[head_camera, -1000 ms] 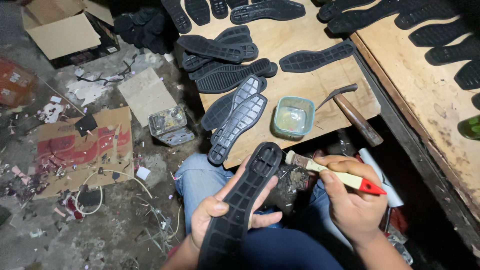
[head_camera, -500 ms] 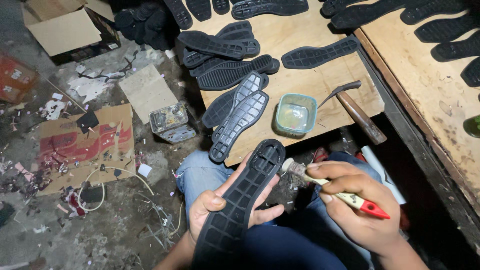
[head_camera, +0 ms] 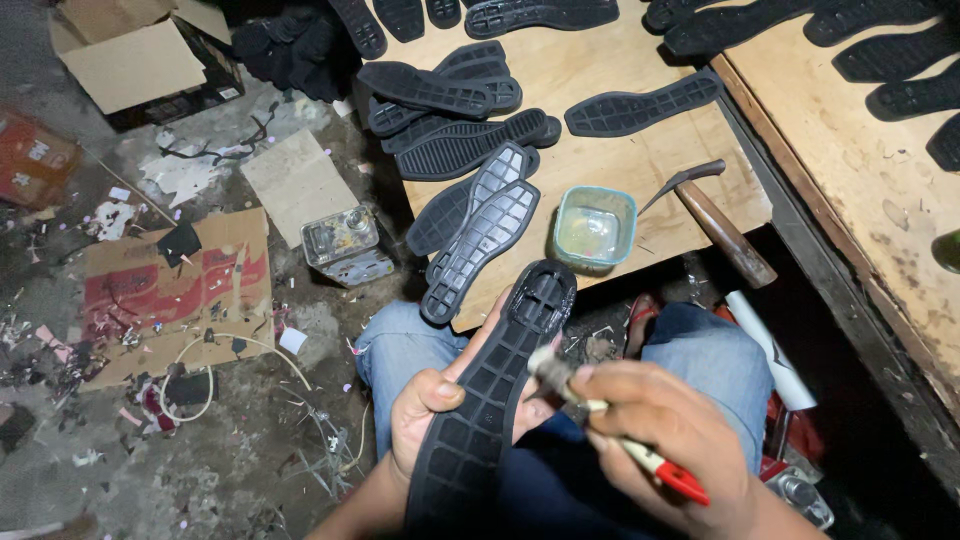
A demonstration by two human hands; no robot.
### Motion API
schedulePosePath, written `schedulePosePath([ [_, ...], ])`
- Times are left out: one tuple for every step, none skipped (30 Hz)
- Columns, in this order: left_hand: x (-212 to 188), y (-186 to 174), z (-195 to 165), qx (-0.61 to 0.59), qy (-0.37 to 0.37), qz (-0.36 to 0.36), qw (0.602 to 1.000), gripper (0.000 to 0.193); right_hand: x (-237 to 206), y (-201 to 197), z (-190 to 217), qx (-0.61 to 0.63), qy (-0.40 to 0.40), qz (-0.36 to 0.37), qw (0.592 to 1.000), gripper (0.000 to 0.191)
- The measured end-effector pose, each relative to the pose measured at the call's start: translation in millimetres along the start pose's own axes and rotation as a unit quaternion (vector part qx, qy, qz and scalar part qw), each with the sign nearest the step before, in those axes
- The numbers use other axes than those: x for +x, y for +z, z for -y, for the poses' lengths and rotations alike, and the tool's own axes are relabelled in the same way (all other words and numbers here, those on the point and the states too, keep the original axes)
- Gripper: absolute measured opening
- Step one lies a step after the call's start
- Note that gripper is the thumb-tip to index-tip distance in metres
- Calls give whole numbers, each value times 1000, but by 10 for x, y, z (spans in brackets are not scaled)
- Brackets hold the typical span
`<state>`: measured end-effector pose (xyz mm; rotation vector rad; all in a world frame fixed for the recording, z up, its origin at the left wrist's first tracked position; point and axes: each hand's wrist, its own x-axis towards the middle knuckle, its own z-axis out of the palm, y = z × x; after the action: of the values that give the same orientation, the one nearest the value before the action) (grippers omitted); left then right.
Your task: The person applies a liquid adhesive to the bottom surface of black shoe soles using a brush. They repeatedly dip the brush into a small container and spread the glue across the sole, then place the treated sole on a wooden table among other soles.
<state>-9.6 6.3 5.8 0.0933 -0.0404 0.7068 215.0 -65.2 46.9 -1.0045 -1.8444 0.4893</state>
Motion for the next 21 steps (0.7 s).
schedulePosePath([
  [-6, 16, -18, 12, -2, -13, 1000, 104, 0, 13, 5, 31, 4, 6, 999, 24],
  [-9, 30, -32, 23, -4, -27, 999, 105, 3, 22, 3, 62, 8, 10, 998, 24],
  [0, 41, -52, 31, -21, -19, 999, 106, 10, 26, -4, 44, 27, -13, 999, 24],
  [5, 50, -70, 39, -37, -12, 998, 108, 19, 21, -15, 25, 46, -35, 998, 24],
  [5, 59, -70, 46, -52, -6, 998, 109, 34, 5, -28, 8, 66, -56, 996, 24],
  [8, 65, -63, 23, -52, -5, 998, 109, 60, -25, -60, 1, 94, -91, 991, 23],
  [13, 65, -46, 1, -52, -3, 999, 108, 87, -59, -89, -6, 121, -125, 985, 22],
  [18, 64, -26, -20, -51, -2, 999, 107, 112, -81, -110, -13, 147, -159, 976, 22],
  [24, 60, -20, -24, -56, -1, 998, 108, 120, -102, -107, -6, 142, -152, 978, 23],
  [32, 54, -17, -27, -60, 0, 998, 108, 129, -123, -100, 1, 136, -144, 980, 24],
  [31, 52, -7, -32, -65, 0, 997, 108, 144, -130, -97, 8, 131, -136, 982, 25],
  [29, 50, -3, -25, -65, 5, 998, 108, 154, -125, -84, -27, 112, -121, 986, 25],
  [32, 46, -1, -19, -66, 12, 998, 108, 172, -103, -78, -64, 93, -106, 988, 26],
  [35, 43, 0, -12, -66, 19, 998, 109, 195, -63, -75, -100, 73, -90, 988, 26],
  [38, 41, -8, 11, -70, 19, 997, 108, 215, -33, -66, -110, 52, -78, 989, 26],
  [41, 40, -14, 34, -73, 19, 997, 107, 239, 1, -61, -118, 31, -65, 990, 27],
  [39, 40, -17, 58, -76, 18, 995, 107, 259, 44, -53, -126, 10, -52, 991, 27],
  [37, 40, -17, 69, -63, 17, 995, 104, 271, 92, -35, -98, 0, -34, 995, 27],
  [36, 39, -8, 80, -51, 16, 995, 102, 269, 146, -1, -70, -9, -15, 997, 27],
  [35, 36, 1, 90, -39, 16, 995, 100, 267, 181, 25, -43, -18, 3, 999, 26],
  [32, 30, 10, 100, -27, 15, 994, 99, 267, 201, 37, -34, -9, 7, 999, 25],
])
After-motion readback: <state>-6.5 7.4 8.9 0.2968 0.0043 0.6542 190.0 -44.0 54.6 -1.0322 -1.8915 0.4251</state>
